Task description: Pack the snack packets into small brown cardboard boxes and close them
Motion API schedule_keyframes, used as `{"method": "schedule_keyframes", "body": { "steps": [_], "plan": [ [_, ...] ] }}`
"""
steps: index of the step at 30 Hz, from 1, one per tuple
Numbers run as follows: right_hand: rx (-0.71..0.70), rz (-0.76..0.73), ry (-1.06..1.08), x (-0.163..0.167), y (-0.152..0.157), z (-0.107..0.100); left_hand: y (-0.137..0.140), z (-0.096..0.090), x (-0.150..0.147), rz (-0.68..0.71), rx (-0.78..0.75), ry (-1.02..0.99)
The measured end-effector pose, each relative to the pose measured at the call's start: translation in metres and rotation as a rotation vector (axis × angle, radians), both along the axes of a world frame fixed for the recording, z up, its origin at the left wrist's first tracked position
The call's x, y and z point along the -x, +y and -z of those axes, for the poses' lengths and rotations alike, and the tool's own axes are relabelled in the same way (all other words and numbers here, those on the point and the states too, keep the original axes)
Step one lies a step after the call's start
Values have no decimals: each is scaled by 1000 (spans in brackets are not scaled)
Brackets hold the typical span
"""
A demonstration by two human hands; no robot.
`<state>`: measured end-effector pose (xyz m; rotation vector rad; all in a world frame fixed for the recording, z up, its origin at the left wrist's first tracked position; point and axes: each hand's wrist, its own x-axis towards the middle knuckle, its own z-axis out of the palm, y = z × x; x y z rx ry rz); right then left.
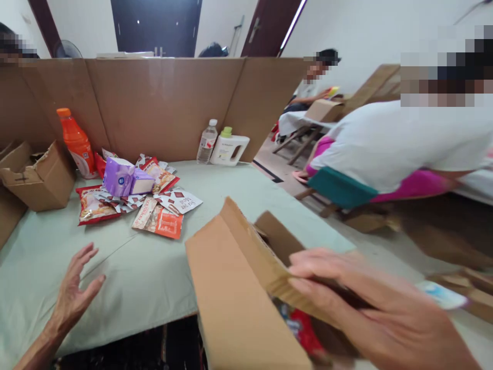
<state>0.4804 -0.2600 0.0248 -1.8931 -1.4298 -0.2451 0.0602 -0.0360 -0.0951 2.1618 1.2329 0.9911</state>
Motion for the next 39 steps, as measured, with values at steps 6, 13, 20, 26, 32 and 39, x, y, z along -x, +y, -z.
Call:
{"method": "schedule_keyframes", "body": {
  "steps": [6,13,20,26,32,39],
  "plan": [
    [-94,-579,49,57,61,-35,-22,-22,-22,358,109,-115],
    [80,-1251,8,128,121,-58,-28,-22,22,240,41,-272],
    [316,-1158,181,126,118,-32,-6,-26,64,392,310,-159],
    [383,-934,-94,135,127,-18,30,-47,41,600,572,-155],
    [675,-1024,-45,160,147,-19,17,-42,31,568,524,-187],
    [417,-1004,83,160,155,-24,0,-31,47,537,368,-165]
  ]
}}
